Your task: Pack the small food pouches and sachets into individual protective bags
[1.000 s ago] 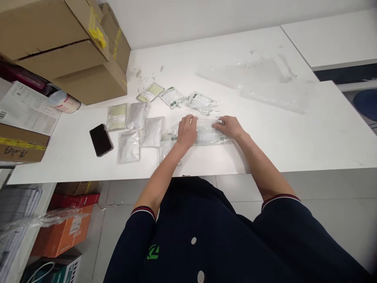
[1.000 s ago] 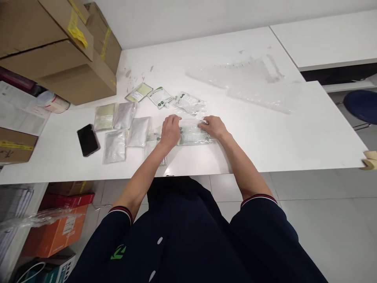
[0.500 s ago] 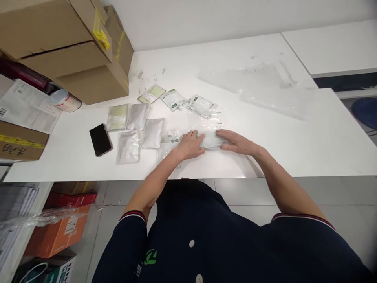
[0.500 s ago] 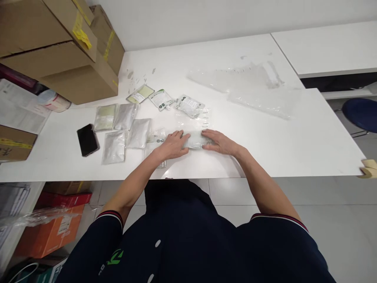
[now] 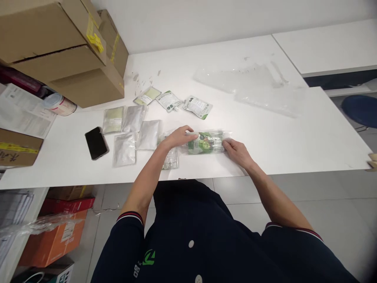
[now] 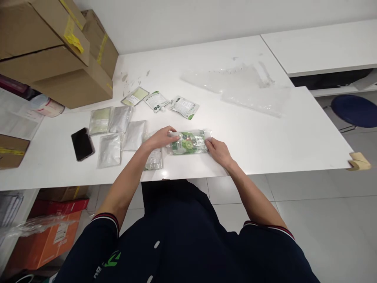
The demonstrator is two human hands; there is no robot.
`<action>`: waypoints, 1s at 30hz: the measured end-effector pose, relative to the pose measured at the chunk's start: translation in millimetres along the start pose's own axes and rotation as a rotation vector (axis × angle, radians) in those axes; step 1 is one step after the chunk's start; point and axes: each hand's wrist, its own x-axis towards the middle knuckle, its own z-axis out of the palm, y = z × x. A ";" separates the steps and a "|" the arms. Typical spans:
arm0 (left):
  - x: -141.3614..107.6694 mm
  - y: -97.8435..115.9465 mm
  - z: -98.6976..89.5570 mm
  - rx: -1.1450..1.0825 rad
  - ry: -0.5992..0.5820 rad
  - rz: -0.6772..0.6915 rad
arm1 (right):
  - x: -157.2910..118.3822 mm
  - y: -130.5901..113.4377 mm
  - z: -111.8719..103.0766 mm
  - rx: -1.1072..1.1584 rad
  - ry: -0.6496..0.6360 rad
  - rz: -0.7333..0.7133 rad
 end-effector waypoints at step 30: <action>-26.4 -27.0 72.9 -0.533 0.258 0.106 | 37.6 -5.7 5.3 0.535 0.081 0.051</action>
